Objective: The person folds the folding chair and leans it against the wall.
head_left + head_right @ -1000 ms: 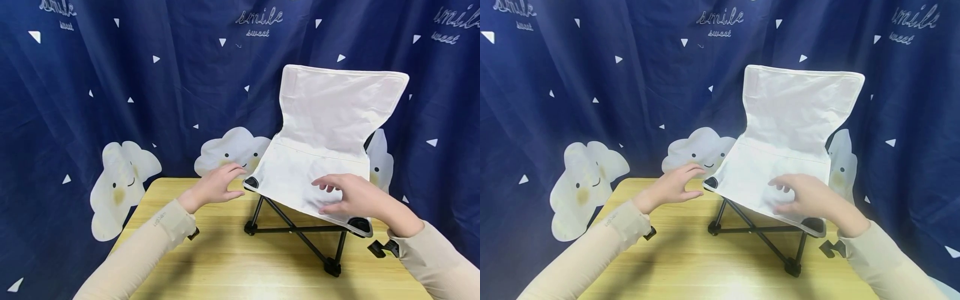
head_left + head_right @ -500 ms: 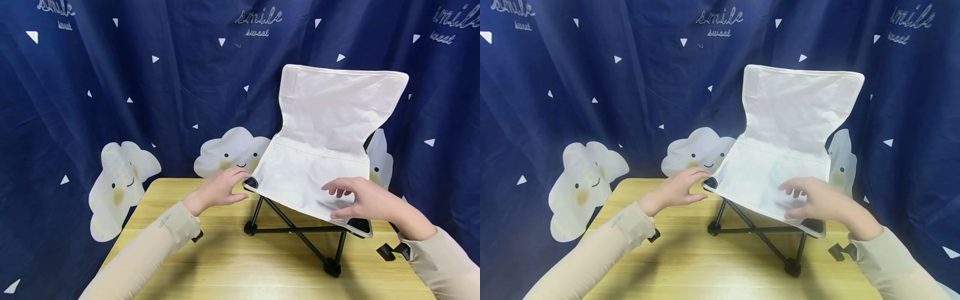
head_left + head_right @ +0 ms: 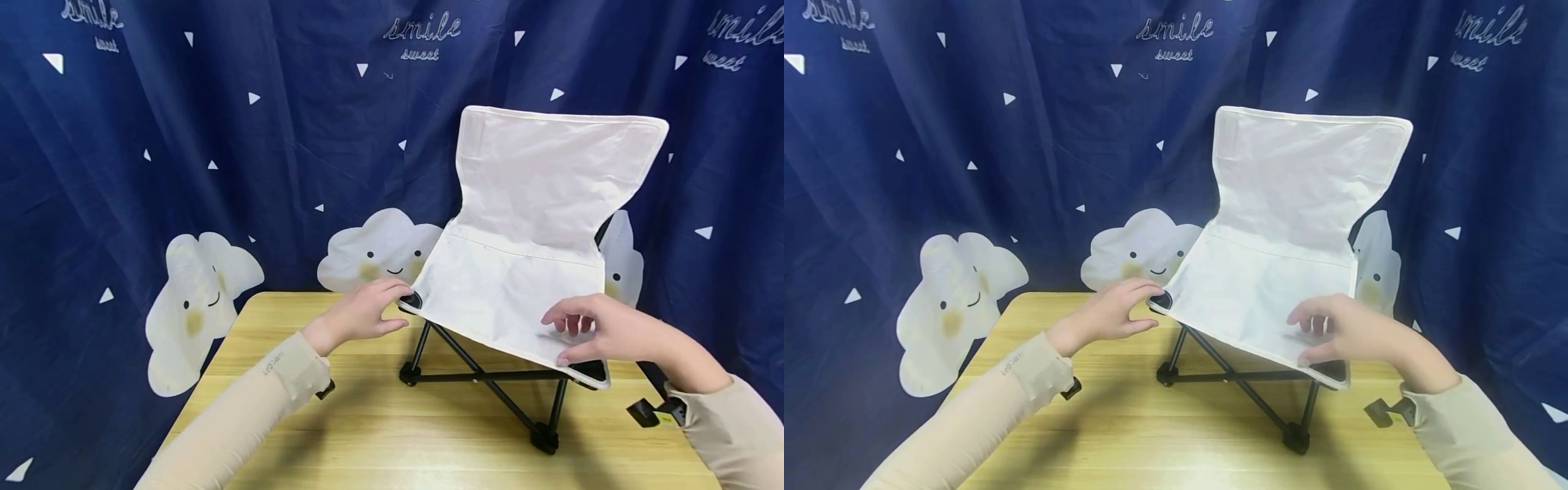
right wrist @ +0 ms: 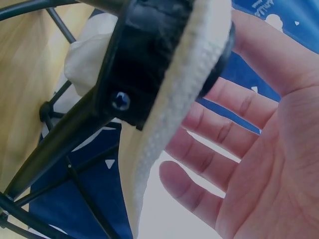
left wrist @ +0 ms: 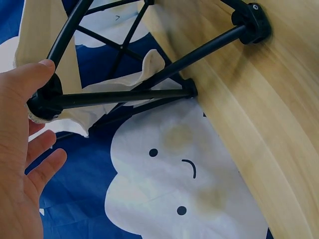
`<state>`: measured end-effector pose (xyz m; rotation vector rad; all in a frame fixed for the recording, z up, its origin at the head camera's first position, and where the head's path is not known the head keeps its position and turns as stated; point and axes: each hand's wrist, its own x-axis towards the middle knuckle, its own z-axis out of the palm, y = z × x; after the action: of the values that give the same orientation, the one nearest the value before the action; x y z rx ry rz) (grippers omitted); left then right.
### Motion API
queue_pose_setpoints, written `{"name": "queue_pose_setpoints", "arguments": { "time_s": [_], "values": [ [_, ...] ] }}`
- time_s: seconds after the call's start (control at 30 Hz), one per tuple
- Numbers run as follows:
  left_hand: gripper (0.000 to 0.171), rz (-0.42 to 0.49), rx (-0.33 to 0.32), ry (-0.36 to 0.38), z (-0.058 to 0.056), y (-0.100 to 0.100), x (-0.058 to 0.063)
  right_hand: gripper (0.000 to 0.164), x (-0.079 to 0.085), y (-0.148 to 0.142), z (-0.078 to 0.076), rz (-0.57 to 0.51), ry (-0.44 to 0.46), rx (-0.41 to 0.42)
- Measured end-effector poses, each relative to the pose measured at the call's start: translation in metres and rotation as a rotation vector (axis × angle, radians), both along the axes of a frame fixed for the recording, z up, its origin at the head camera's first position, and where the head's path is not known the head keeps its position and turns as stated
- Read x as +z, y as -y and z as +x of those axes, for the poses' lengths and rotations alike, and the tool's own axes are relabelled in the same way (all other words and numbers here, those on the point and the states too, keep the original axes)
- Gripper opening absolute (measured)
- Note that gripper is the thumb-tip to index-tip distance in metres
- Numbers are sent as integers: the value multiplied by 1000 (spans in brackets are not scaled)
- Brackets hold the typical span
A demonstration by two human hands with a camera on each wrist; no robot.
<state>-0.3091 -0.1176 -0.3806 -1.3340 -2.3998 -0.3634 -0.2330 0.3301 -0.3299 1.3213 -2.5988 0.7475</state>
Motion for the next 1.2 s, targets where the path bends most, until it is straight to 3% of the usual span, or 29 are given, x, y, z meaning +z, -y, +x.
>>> {"name": "queue_pose_setpoints", "arguments": {
  "time_s": [0.33,0.77,1.2],
  "values": [
    [48,-10,5,-21,-2,-4,-6,44,-3,-11,-1,-5,73,67],
    [35,51,-5,-46,-6,-8,-12,44,-2,-22,-2,12,199,174],
    [29,85,15,-18,-5,-9,-13,55,-7,-27,0,26,252,260]
  ]
}}
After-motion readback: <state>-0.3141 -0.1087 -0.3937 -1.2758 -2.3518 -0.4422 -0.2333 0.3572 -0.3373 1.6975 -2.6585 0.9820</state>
